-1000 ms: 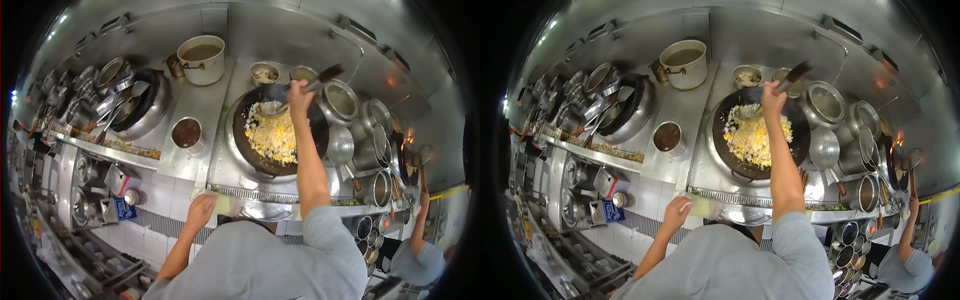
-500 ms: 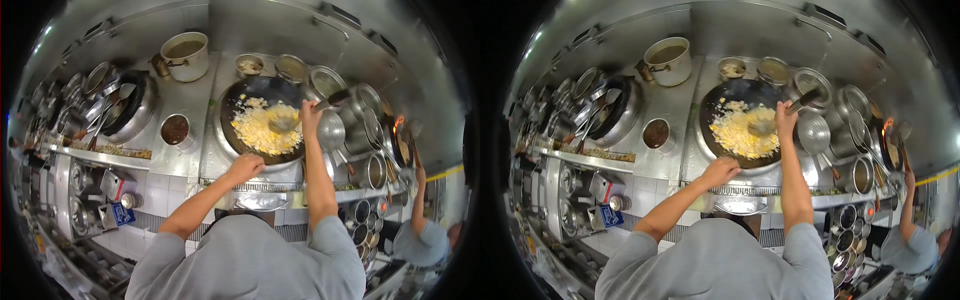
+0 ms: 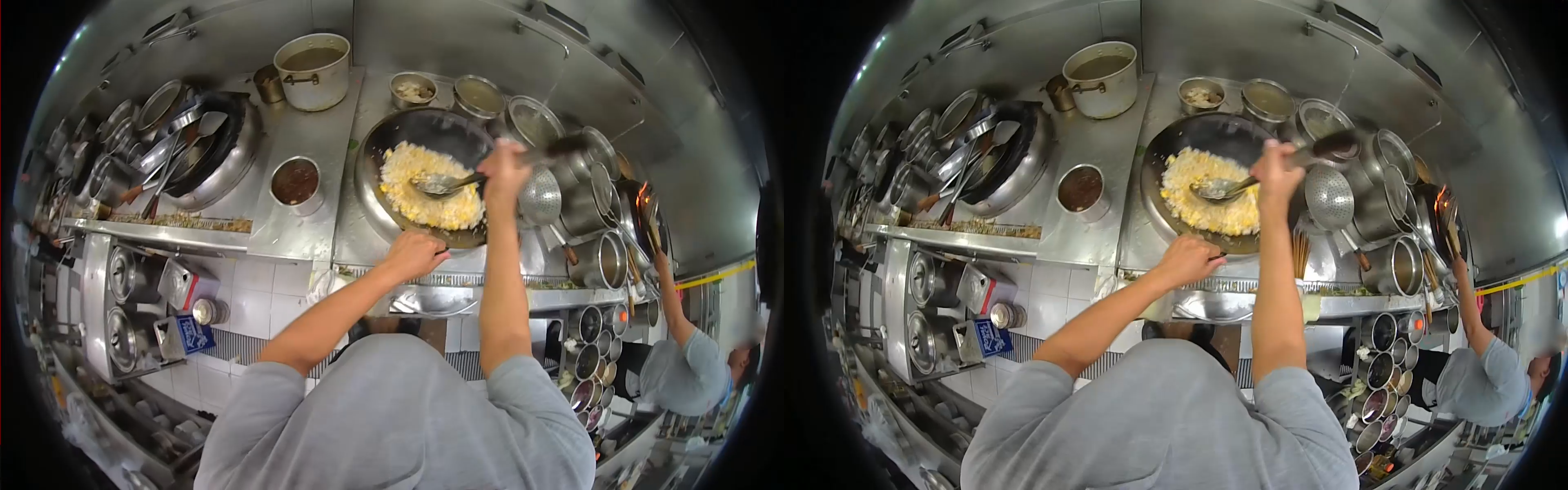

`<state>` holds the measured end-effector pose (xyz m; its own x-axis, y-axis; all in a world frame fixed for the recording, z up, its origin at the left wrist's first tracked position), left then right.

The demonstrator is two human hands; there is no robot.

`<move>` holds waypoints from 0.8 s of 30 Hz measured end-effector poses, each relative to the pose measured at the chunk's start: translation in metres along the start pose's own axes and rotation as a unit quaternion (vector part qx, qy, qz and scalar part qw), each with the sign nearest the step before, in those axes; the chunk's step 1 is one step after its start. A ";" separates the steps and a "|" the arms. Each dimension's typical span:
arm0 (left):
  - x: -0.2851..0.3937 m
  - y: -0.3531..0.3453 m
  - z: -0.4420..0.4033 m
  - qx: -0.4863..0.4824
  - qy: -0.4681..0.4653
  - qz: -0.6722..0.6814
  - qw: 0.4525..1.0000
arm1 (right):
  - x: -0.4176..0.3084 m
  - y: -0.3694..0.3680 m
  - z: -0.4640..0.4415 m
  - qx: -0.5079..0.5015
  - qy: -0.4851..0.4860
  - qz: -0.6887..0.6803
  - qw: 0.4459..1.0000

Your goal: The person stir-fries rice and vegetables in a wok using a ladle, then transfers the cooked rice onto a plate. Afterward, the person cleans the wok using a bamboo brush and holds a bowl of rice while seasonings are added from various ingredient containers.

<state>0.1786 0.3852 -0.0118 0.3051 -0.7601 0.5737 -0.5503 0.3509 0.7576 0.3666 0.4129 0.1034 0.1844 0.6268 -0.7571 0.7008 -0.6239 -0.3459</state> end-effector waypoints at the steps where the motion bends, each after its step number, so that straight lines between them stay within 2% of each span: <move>1: -0.007 -0.012 0.011 0.009 -0.001 -0.021 1.000 | 0.032 0.004 0.016 -0.011 -0.063 -0.043 0.997; 2: -0.003 -0.002 0.025 0.007 -0.005 -0.019 1.000 | 0.035 0.003 0.014 -0.031 -0.032 -0.019 0.999; 4: -0.001 0.020 0.070 -0.093 0.025 -0.071 0.993 | 0.021 0.009 -0.011 -0.068 -0.045 0.005 0.997; 6: 0.007 0.036 0.100 0.032 -0.089 0.010 0.995 | -0.026 0.006 -0.032 -0.099 0.008 -0.056 0.994; 7: 0.028 0.054 0.088 -0.050 -0.043 -0.037 0.997 | -0.052 0.002 -0.035 -0.099 0.043 -0.061 0.992; 8: 0.029 0.053 0.071 -0.035 -0.039 -0.028 0.998 | -0.069 0.001 -0.028 -0.100 0.073 -0.065 0.990; 11: 0.003 0.010 0.026 -0.005 -0.016 -0.019 1.000 | -0.059 0.011 0.011 -0.078 0.039 -0.091 0.992; 12: -0.007 -0.008 0.023 0.004 -0.013 -0.023 1.000 | -0.030 0.016 0.029 -0.037 -0.010 -0.004 0.999; 13: -0.008 -0.021 0.025 0.006 -0.014 -0.022 1.000 | -0.001 0.027 0.033 -0.045 -0.039 -0.015 0.998; 14: -0.007 -0.022 0.043 -0.032 0.005 -0.025 0.999 | 0.018 0.036 0.023 -0.055 -0.068 -0.025 0.996; 15: -0.011 -0.014 0.067 -0.068 0.020 -0.034 0.997 | 0.012 0.037 0.006 -0.069 -0.050 -0.050 0.995; 17: 0.000 0.020 0.115 0.047 -0.094 -0.003 0.994 | -0.012 0.048 -0.025 -0.046 -0.072 -0.118 0.989; 18: 0.013 0.041 0.119 -0.017 -0.085 0.006 0.996 | -0.030 0.050 -0.037 -0.041 -0.077 -0.148 0.985; 21: 0.021 0.046 0.054 -0.041 -0.016 -0.033 0.998 | -0.092 0.032 -0.024 -0.018 -0.014 -0.093 0.995; 22: 0.010 0.034 0.028 -0.029 -0.038 -0.019 0.999 | -0.086 0.026 -0.014 -0.027 -0.013 -0.100 0.995; 24: -0.017 0.004 0.010 -0.011 -0.049 -0.021 0.998 | -0.040 0.032 0.012 0.068 -0.055 -0.006 0.996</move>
<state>0.1633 0.3936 -0.0214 0.2484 -0.8242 0.5088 -0.5213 0.3290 0.7874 0.3737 0.3624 0.1155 0.0955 0.5843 -0.8059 0.6007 -0.6794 -0.4214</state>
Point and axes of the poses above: each hand's wrist, its own z-axis away from the middle knuckle, its own y-axis out of the back of the hand, x = y × z, the point moved 3 cm from there along -z, towards the middle knuckle, and after that the axes turned 8 degrees about y, right-handed, at the moved point
